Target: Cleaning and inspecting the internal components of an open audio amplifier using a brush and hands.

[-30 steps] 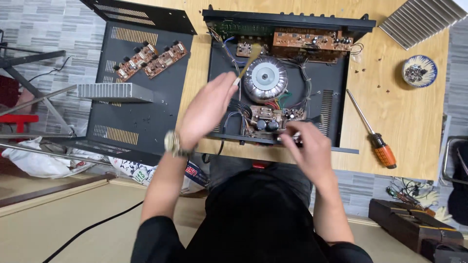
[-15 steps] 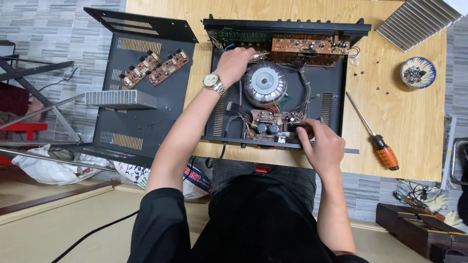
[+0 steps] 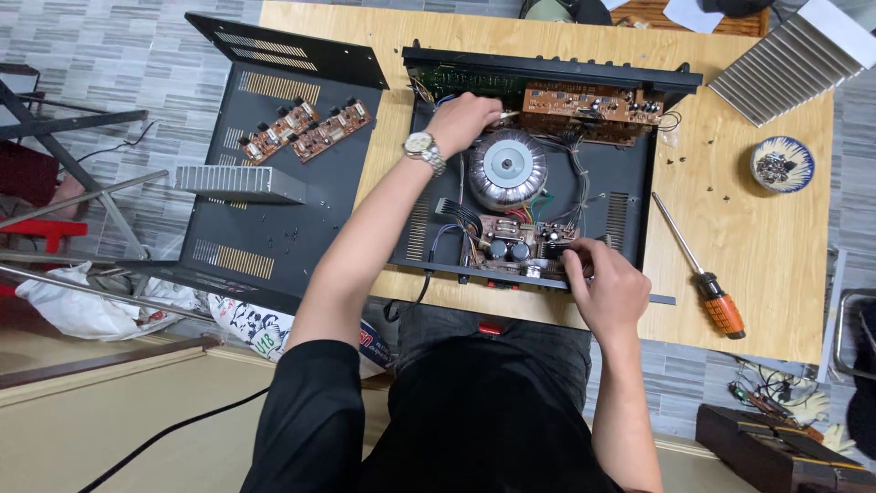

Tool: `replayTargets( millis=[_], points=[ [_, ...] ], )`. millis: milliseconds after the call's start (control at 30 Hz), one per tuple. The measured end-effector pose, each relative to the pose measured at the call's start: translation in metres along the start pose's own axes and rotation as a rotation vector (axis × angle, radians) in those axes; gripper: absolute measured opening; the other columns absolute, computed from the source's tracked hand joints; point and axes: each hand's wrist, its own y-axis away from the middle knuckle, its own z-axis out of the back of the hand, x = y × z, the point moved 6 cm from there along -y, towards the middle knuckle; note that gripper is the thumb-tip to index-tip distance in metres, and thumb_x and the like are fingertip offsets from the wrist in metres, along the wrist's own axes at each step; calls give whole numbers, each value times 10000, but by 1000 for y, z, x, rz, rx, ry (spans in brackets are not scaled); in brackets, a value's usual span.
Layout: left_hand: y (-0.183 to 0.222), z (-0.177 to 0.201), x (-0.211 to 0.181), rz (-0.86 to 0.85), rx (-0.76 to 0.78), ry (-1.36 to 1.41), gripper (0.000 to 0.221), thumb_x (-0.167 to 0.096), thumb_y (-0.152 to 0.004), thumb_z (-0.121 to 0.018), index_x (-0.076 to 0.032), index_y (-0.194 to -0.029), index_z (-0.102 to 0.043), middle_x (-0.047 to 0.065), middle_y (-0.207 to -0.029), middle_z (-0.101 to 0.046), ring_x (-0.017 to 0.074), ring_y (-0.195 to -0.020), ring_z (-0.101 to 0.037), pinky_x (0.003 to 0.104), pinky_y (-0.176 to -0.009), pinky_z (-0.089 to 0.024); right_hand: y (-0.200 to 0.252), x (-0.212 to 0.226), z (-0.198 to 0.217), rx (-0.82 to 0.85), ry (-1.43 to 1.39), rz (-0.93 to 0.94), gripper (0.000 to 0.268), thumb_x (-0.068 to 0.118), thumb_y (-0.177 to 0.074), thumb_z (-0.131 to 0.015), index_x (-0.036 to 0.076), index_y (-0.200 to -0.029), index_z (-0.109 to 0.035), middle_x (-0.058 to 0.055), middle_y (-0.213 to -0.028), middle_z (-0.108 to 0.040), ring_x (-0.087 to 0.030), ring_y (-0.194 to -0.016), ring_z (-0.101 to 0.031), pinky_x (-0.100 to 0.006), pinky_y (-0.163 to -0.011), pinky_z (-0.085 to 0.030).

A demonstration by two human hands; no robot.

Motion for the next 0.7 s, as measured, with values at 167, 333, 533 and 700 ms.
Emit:
replayTargets(
  millis=[167, 333, 533, 700],
  points=[
    [16, 17, 1, 6, 55, -8, 237, -321, -1049, -493, -251, -941, -692, 92, -876, -771, 407, -928, -738, 536, -807, -581, 1, 0, -1, -38, 22, 42, 101, 353, -1032, -684, 259, -1052, -715, 77, -667, -660, -139, -644, -679, -295, -606, -534],
    [16, 8, 13, -59, 100, -63, 200, -342, -1052, -524, -249, -1163, -663, 118, -1007, -754, 395, -990, -724, 532, -811, -581, 2, 0, 0, -38, 32, 57, 107, 361, -1009, -694, 265, -1050, -719, 42, -674, -666, -176, -662, -695, -315, -618, -544],
    [9, 5, 5, -86, -37, -111, 206, -339, -1038, -485, -285, -1124, -665, 54, -946, -709, 336, -939, -733, 465, -763, -607, 0, 2, -2, -41, 48, 72, 115, 365, -1015, -699, 261, -1059, -721, 41, -680, -662, -165, -678, -697, -315, -622, -543],
    [-19, -33, 22, -129, -105, -41, 196, -361, -1037, -498, -273, -1109, -658, 52, -922, -697, 342, -903, -737, 452, -743, -620, 3, -1, -6, -46, 73, 77, 100, 364, -1026, -687, 279, -1066, -722, 53, -680, -650, -157, -680, -692, -310, -642, -543]
  ],
)
